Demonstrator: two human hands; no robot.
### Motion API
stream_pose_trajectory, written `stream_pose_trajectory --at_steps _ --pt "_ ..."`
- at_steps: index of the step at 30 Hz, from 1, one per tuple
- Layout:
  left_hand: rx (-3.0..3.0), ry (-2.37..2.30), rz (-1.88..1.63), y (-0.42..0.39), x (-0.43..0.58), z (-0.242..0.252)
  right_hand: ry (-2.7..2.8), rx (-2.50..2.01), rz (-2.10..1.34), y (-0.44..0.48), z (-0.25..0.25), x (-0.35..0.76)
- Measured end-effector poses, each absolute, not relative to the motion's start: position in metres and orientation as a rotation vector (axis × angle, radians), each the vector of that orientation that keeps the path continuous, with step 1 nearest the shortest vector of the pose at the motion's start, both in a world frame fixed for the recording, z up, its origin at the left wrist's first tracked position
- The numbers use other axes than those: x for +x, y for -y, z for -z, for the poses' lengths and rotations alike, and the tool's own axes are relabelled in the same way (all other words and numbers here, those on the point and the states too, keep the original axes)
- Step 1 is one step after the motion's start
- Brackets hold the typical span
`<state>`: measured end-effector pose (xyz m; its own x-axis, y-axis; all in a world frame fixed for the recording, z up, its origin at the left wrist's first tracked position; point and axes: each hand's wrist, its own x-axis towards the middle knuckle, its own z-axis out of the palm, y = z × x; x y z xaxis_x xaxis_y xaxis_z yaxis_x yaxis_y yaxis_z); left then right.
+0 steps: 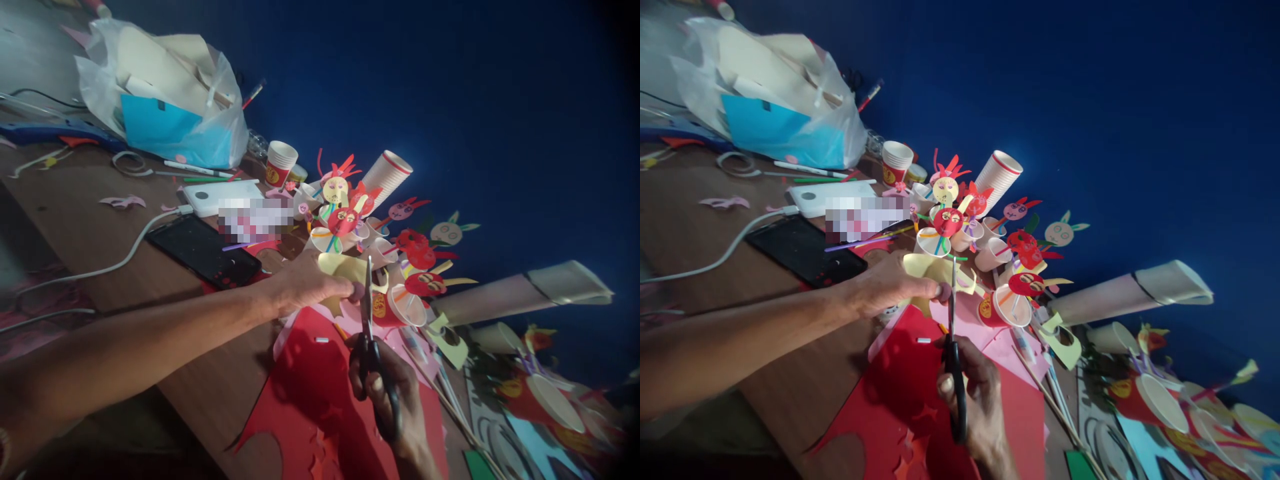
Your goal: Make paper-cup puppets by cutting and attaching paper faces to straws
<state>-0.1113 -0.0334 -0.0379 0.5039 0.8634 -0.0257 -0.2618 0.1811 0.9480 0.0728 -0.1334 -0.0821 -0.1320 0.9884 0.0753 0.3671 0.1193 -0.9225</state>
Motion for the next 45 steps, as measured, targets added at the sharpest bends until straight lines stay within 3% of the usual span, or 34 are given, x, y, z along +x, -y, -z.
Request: stream_pose_trajectory --at_steps 45 --pt "1.308 -0.662 -0.719 0.023 -0.124 0.032 1.689 -1.301 -1.173 0.131 0.075 0.073"
